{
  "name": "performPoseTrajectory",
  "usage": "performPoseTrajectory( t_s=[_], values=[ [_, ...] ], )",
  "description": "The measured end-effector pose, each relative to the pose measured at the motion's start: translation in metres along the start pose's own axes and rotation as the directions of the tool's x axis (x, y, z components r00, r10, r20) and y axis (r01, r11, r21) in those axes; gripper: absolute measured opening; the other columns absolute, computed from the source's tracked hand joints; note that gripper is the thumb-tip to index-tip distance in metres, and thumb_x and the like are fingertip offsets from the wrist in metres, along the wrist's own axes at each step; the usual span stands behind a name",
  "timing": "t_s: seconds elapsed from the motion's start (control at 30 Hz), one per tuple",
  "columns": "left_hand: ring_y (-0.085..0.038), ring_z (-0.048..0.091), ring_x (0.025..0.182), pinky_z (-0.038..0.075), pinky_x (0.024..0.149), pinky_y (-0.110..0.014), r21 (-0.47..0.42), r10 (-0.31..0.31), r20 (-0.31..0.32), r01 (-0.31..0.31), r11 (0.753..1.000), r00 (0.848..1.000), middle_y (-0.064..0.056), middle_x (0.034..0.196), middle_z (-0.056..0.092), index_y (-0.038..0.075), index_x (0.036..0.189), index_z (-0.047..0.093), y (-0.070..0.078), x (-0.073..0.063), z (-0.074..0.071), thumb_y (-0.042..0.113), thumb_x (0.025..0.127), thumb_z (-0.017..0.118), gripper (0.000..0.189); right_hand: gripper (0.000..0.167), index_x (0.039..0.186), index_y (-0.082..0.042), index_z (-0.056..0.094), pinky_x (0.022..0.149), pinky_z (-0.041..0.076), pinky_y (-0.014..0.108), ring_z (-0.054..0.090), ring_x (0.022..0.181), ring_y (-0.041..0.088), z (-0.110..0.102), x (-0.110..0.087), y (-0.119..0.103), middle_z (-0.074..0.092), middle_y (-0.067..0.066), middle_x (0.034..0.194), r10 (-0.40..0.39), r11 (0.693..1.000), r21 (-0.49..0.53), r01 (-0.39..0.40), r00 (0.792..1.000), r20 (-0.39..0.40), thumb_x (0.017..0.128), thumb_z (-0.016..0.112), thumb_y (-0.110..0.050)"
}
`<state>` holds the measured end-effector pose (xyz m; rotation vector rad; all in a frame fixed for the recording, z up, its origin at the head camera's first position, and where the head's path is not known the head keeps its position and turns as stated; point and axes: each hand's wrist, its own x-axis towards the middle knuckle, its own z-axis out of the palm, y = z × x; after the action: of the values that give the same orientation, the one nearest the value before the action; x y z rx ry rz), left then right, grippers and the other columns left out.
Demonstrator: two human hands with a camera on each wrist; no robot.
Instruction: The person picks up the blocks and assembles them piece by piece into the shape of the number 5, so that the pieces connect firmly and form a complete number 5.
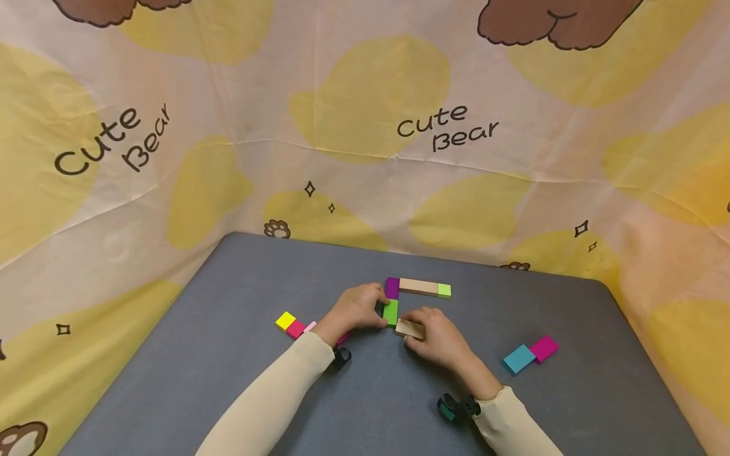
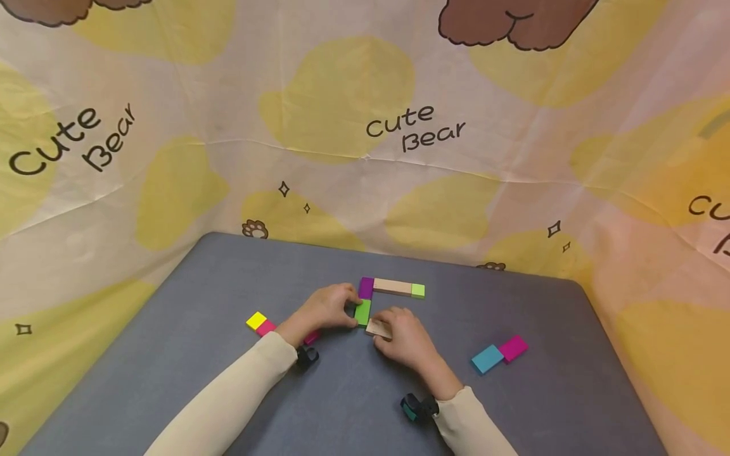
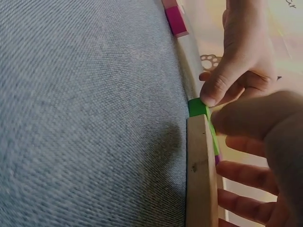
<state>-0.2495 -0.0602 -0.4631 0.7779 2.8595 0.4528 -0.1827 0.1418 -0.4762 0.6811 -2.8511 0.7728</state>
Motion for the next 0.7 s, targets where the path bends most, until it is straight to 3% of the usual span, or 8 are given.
performPoseTrajectory(
  t_s=[0.27, 0.7],
  values=[
    [-0.015, 0.062, 0.100, 0.051, 0.086, -0.035, -0.010, -0.002, -0.007, 0.002, 1.000, 1.000, 0.002, 0.113, 0.064, 0.017, 0.114, 0.073, 0.001, -0.001, -0.003, 0.037, 0.072, 0.080, 0.047, 0.042, 0.117, -0.017, 0.068, 0.077, 0.049, 0.037, 0.058, 0.098, 0.019, -0.012, -0.008, 0.000, 0.066, 0.000, 0.113, 0.009, 1.000, -0.017, -0.009, 0.999, -0.033, 0.079, 0.076, -0.032],
    [-0.016, 0.061, 0.101, 0.051, 0.087, -0.036, -0.024, -0.018, 0.008, 0.019, 1.000, 1.000, 0.002, 0.113, 0.064, 0.018, 0.116, 0.072, 0.002, -0.001, -0.003, 0.036, 0.074, 0.079, 0.046, 0.044, 0.119, -0.018, 0.067, 0.084, 0.051, 0.047, 0.059, 0.108, 0.027, -0.032, -0.029, 0.015, 0.065, 0.002, 0.118, 0.055, 0.995, -0.074, -0.060, 0.996, -0.067, 0.079, 0.076, -0.033]
  ],
)
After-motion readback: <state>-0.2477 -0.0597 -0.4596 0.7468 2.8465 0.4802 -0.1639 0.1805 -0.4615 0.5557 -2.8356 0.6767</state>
